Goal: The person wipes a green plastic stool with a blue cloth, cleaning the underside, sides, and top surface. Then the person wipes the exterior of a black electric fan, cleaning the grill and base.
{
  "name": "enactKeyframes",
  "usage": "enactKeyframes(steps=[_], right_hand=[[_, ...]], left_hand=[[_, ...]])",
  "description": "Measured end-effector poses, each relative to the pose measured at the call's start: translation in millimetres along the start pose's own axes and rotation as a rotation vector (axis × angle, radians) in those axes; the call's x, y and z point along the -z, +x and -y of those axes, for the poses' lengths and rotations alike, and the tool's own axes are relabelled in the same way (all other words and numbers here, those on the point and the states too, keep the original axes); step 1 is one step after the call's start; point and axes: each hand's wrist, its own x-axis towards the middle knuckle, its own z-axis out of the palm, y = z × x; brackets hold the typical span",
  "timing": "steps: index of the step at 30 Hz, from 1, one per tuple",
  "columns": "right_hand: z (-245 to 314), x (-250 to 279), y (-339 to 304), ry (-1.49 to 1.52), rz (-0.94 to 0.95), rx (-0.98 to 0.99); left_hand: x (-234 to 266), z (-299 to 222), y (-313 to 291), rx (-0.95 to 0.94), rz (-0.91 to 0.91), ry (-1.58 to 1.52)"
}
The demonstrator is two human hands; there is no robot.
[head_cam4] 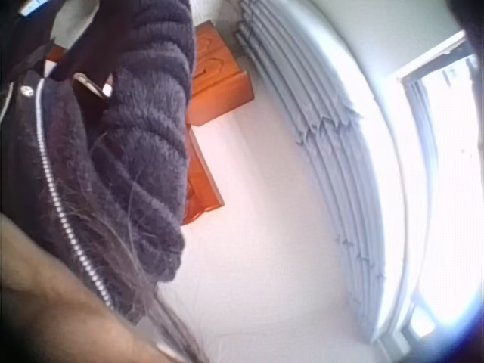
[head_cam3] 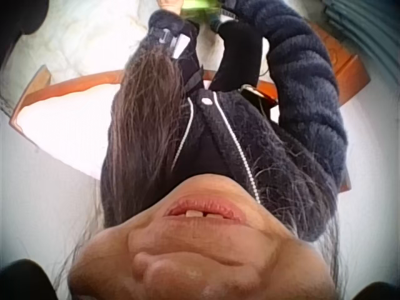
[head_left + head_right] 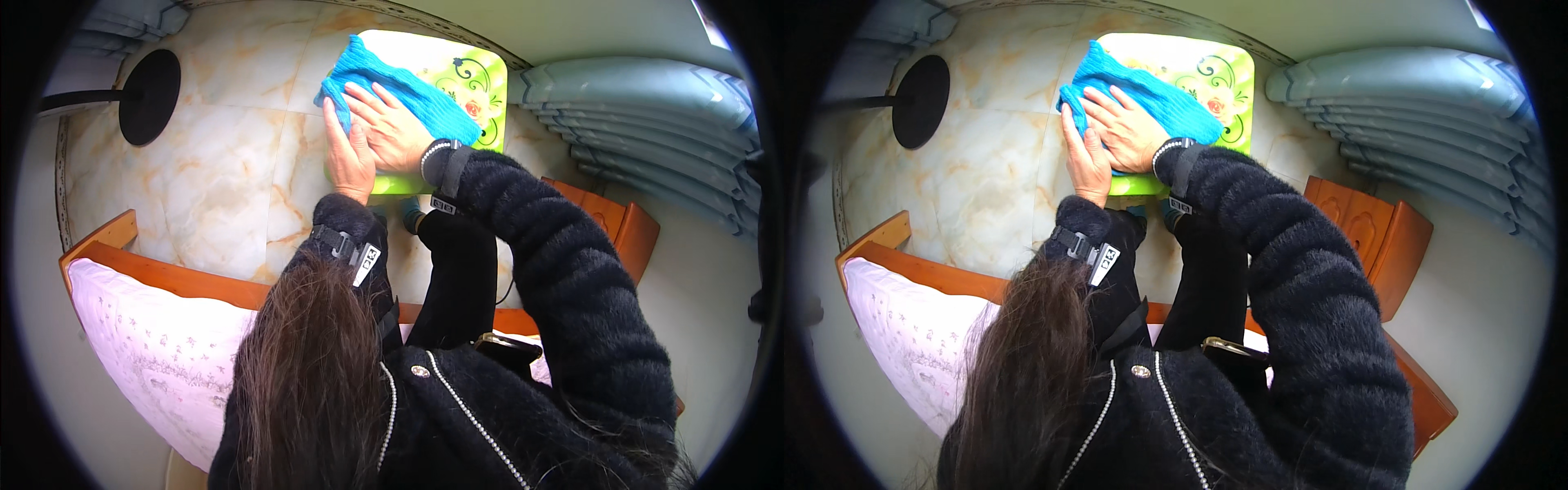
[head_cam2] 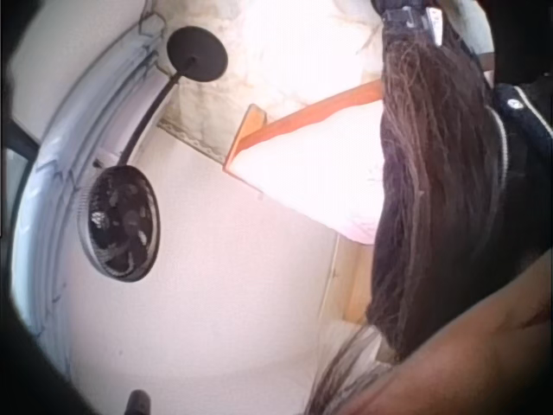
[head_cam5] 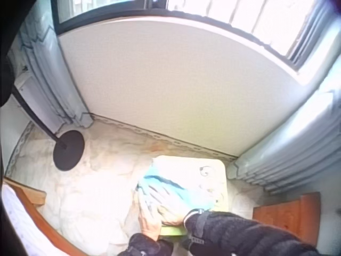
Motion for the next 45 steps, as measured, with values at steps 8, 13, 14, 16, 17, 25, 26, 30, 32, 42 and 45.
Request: enactKeyframes(steps=[8, 13, 14, 16, 17, 25, 26, 30, 32, 42, 45], right_hand=[[-97, 17, -8, -0.220, -0.239, -0.284], [-99, 25, -73, -0.286, -0.273, -0.570], [-91, 27, -89, -0.248, -0.268, -0.648], [-58, 26, -118, -0.267, -0.256, -0.705], [-37, 25, -130, -0.271, -0.247, -0.706], [62, 13, -121, 0.000, 0.030, -0.558], [58, 16, -113, 0.019, 0.006, -0.512], [29, 16, -56, -0.009, 0.044, -0.321], [15, 5, -16, -0.019, -0.004, -0.228], [-48, -2, 48, -0.206, -0.082, -0.044], [-73, 2, 36, -0.212, -0.193, -0.209]], left_hand=[[-2, 3, 1, -0.043, 0.041, 0.084], [-4, 8, 2, -0.067, 0.027, 0.156], [-4, 9, 2, -0.069, 0.022, 0.142], [-5, 11, 2, -0.023, 0.020, 0.088], [-5, 12, 2, -0.032, 0.010, 0.081], [-6, 18, 3, -0.003, -0.023, -0.035], [-7, 18, 2, 0.008, -0.021, -0.046], [-6, 17, 0, 0.053, -0.027, -0.066], [-5, 15, 1, 0.063, -0.033, -0.119], [-2, 8, 2, 0.115, 0.056, 0.002], [-4, 12, 2, -0.009, -0.004, 0.036]])
